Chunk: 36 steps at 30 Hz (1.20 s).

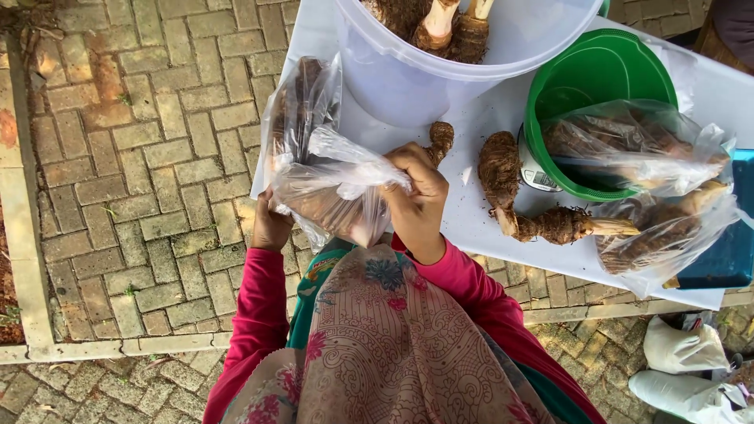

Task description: Weighing large taro roots on a digital scale and placing them into individual plastic bags.

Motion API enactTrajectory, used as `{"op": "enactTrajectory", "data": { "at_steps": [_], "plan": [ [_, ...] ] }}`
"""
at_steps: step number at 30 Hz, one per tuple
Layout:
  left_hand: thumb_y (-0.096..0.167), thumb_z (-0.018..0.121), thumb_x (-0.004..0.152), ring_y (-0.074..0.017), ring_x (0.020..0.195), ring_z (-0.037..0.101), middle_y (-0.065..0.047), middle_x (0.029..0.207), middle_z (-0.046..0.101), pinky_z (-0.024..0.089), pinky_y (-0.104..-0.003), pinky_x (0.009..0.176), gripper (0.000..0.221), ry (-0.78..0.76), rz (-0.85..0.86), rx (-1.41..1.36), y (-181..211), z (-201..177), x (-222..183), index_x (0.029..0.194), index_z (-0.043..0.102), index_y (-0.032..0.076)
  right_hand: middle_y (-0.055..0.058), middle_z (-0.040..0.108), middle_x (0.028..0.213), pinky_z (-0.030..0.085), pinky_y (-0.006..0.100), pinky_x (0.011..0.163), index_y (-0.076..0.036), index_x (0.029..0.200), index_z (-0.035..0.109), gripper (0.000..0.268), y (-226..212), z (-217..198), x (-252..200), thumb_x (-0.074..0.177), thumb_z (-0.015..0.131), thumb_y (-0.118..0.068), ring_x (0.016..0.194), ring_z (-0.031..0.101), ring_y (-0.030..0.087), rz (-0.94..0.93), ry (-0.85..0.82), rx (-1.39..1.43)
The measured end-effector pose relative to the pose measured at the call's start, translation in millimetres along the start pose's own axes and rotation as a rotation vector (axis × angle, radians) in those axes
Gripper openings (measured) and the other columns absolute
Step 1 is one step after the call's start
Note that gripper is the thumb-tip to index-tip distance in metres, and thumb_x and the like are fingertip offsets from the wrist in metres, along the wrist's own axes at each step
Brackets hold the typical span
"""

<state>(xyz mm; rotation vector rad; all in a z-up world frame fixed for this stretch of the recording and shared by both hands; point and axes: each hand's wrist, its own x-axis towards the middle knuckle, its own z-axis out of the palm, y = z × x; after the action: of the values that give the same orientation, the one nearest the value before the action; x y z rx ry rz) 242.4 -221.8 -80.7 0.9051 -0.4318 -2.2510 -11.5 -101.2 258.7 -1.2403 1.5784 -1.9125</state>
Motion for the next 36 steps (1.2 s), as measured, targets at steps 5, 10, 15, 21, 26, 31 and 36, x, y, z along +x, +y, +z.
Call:
{"op": "enactTrajectory", "data": {
  "at_steps": [5,10,15,21,26,31,36],
  "plan": [
    [0.047,0.054,0.102,-0.0162,0.109,0.068,-0.001,0.136,0.064,0.059,-0.036,0.08,0.054,-0.046,0.065,0.05,-8,4,-5,0.145,0.052,0.015,0.005,0.06,0.095,0.043,0.025,0.074,0.006,0.103,0.067,0.014,17,-1,-7,0.09,0.069,0.009,0.084,0.053,0.011,0.031,-0.008,0.063],
    [0.046,0.054,0.105,-0.0118,0.097,0.067,0.0,0.129,0.066,0.057,-0.033,0.076,0.051,0.009,0.084,0.157,-9,4,-3,0.144,0.054,0.013,0.005,0.061,0.096,0.044,0.025,0.073,0.006,0.102,0.067,0.01,40,-16,-6,0.093,0.066,0.008,0.082,0.053,0.01,0.0,0.029,0.082],
    [0.043,0.056,0.103,-0.0097,0.086,0.065,0.0,0.115,0.067,0.056,-0.033,0.076,0.048,0.08,0.085,0.208,-9,9,-5,0.138,0.056,0.011,0.004,0.06,0.096,0.044,0.025,0.073,0.007,0.102,0.066,0.007,44,-24,-3,0.095,0.067,0.007,0.084,0.053,0.009,0.026,0.063,0.086],
    [0.045,0.063,0.104,-0.0078,0.061,0.052,0.001,0.08,0.056,0.054,-0.032,0.07,0.048,0.137,0.077,0.24,-13,1,-3,0.134,0.063,0.008,0.001,0.064,0.09,0.044,0.021,0.062,0.004,0.099,0.067,0.005,67,-56,-1,0.094,0.065,0.004,0.071,0.053,0.005,0.061,0.208,0.12],
    [0.048,0.063,0.103,-0.0074,0.059,0.049,-0.002,0.086,0.061,0.053,-0.031,0.069,0.058,0.14,0.092,0.351,-3,16,-11,0.139,0.061,0.002,-0.003,0.059,0.088,0.038,0.021,0.071,0.002,0.1,0.07,0.003,75,-70,-3,0.102,0.069,0.001,0.075,0.048,0.003,0.076,0.284,0.136],
    [0.046,0.063,0.098,-0.0166,0.091,0.064,-0.011,0.121,0.065,0.057,-0.035,0.076,0.068,0.186,0.304,0.674,33,87,-43,0.146,0.045,0.001,-0.001,0.064,0.094,0.044,0.024,0.082,0.002,0.103,0.07,0.004,68,-63,-3,0.099,0.069,0.002,0.087,0.056,0.007,0.012,0.293,0.167],
    [0.035,0.071,0.096,-0.0352,0.119,0.062,-0.023,0.14,0.06,0.055,-0.046,0.095,0.069,0.324,0.851,1.245,53,121,-48,0.149,0.047,-0.003,0.0,0.066,0.093,0.044,0.024,0.079,0.003,0.103,0.071,0.005,82,-68,-14,0.098,0.069,0.003,0.085,0.055,0.007,0.029,0.339,0.189]
  ]
}}
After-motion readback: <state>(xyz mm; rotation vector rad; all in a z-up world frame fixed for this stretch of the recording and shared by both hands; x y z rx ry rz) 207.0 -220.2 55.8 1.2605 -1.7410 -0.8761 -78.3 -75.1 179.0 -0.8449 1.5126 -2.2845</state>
